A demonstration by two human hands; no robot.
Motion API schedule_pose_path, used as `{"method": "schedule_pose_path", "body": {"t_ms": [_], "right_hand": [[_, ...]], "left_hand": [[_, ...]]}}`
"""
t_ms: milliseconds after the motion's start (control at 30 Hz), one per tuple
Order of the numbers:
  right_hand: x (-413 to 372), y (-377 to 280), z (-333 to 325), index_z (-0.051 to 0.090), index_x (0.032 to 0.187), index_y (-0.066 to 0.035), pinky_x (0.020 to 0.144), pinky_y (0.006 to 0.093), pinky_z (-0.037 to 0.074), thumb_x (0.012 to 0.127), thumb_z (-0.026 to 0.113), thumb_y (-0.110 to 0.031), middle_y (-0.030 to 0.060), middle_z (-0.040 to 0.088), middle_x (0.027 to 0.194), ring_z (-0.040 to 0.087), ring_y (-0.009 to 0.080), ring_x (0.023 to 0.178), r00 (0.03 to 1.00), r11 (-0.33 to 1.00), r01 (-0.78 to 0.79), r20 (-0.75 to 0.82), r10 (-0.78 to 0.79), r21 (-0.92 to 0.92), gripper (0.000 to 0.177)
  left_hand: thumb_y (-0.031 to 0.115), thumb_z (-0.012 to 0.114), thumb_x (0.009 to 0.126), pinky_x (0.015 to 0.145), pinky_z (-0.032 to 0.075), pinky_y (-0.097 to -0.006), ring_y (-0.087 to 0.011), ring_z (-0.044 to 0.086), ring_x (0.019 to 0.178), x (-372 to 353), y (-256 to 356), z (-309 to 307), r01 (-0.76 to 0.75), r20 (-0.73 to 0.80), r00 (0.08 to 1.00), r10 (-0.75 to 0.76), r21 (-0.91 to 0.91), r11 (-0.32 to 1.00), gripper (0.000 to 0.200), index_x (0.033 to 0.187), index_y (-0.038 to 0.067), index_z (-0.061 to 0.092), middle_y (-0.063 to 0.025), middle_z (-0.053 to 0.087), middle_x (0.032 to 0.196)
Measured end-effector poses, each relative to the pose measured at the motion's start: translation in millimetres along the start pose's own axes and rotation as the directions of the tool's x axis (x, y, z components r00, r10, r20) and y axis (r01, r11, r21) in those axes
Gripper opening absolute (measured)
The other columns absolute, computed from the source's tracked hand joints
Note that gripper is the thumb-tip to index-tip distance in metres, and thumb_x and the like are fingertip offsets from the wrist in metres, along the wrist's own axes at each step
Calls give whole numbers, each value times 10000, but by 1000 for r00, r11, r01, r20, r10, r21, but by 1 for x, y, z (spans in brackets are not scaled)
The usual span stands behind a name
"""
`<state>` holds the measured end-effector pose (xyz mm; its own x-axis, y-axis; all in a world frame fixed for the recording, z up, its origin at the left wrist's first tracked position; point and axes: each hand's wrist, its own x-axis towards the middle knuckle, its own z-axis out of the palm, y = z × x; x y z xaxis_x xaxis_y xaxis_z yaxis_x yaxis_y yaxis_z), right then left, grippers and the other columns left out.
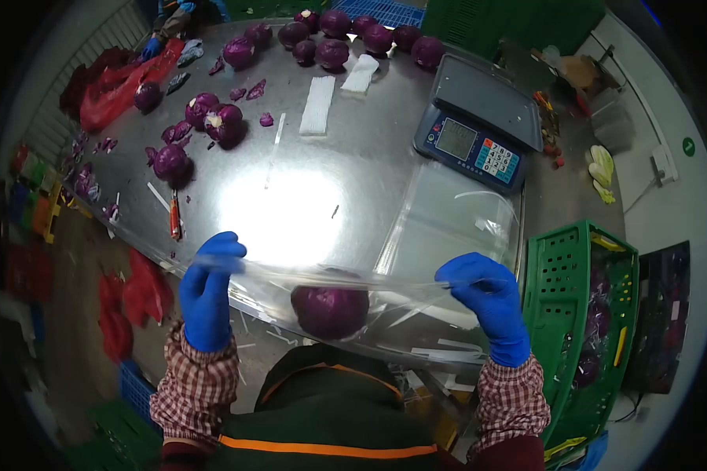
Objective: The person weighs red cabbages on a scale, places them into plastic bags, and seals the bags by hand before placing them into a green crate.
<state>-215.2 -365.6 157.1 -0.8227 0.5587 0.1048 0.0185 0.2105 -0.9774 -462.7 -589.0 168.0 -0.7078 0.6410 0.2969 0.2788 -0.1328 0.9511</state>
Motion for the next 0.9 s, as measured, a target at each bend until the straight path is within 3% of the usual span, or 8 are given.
{"method": "schedule_pose_path", "body": {"t_ms": [300, 367, 467, 600, 700, 767, 833, 900], "right_hand": [[-1, 54, 81, 481, 799, -44, 466, 286, 466, 888, 494, -220, 58, 483, 708, 523, 150, 526, 823, 883, -202, -416, 388, 424, 198], [0, 85, 94, 475, 795, -50, 439, 275, 437, 877, 512, -230, 41, 451, 658, 484, 137, 479, 768, 848, -336, -401, 499, 411, 201], [6, 99, 97, 471, 759, -61, 405, 259, 397, 859, 539, -236, 16, 420, 581, 436, 116, 418, 642, 707, -574, -309, 702, 413, 213], [-11, 133, 88, 525, 709, -57, 405, 253, 387, 839, 558, -223, 11, 450, 545, 436, 112, 419, 633, 641, -682, -154, 758, 352, 213], [-37, 174, 89, 576, 775, -13, 425, 271, 449, 800, 585, -225, 62, 513, 608, 508, 148, 471, 668, 620, -737, 146, 730, 268, 214], [-38, 163, 103, 588, 836, -23, 454, 285, 446, 798, 595, -223, 70, 542, 660, 526, 160, 513, 610, 601, -791, 240, 755, 116, 204], [-36, 146, 108, 601, 898, -33, 483, 298, 443, 796, 605, -221, 79, 570, 711, 544, 173, 556, 518, 560, -828, 331, 789, -39, 215], [-31, 130, 104, 505, 1154, -24, 762, 387, 475, 798, 580, -224, 159, 547, 1093, 574, 264, 914, 876, 634, -317, 39, 481, -706, 416]], "left_hand": [[192, 465, 882, 513, 453, -268, -129, 518, 559, -22, -65, 3, 633, 40, 757, -653, -297, 715, 207, 914, 6, 550, -65, 557, 764], [225, 460, 880, 437, 415, -250, -126, 492, 502, -45, -135, 1, 70, 101, 990, -102, 282, 957, 216, 840, 25, 532, -67, 515, 703], [335, 474, 876, 467, 406, -283, -142, 498, 505, -33, -111, 10, 833, 29, 552, -833, 25, 553, 340, 755, 20, 517, -60, 498, 576], [313, 514, 866, 440, 383, -291, -140, 458, 457, -44, -180, -6, 879, 67, 472, -879, 43, 475, 288, 711, 71, 537, -37, 481, 556], [254, 521, 856, 612, 463, -282, -166, 566, 632, -75, -238, -14, -137, 588, 717, -374, 645, 752, 253, 869, 22, 622, -78, 592, 697], [214, 543, 828, 730, 468, -290, -215, 594, 739, -55, -195, 6, 713, 370, 312, -875, 517, 473, 259, 1007, 42, 617, -112, 631, 812], [178, 598, 795, 762, 464, -320, -246, 592, 806, -37, -152, 23, 758, 322, 213, -922, 541, 364, 343, 1110, 46, 562, -140, 614, 953], [159, 655, 767, 804, 454, -332, -235, 576, 931, -41, -133, 31, -44, 298, 902, -314, 785, 618, 486, 1210, 52, 486, -143, 566, 1106]]}}
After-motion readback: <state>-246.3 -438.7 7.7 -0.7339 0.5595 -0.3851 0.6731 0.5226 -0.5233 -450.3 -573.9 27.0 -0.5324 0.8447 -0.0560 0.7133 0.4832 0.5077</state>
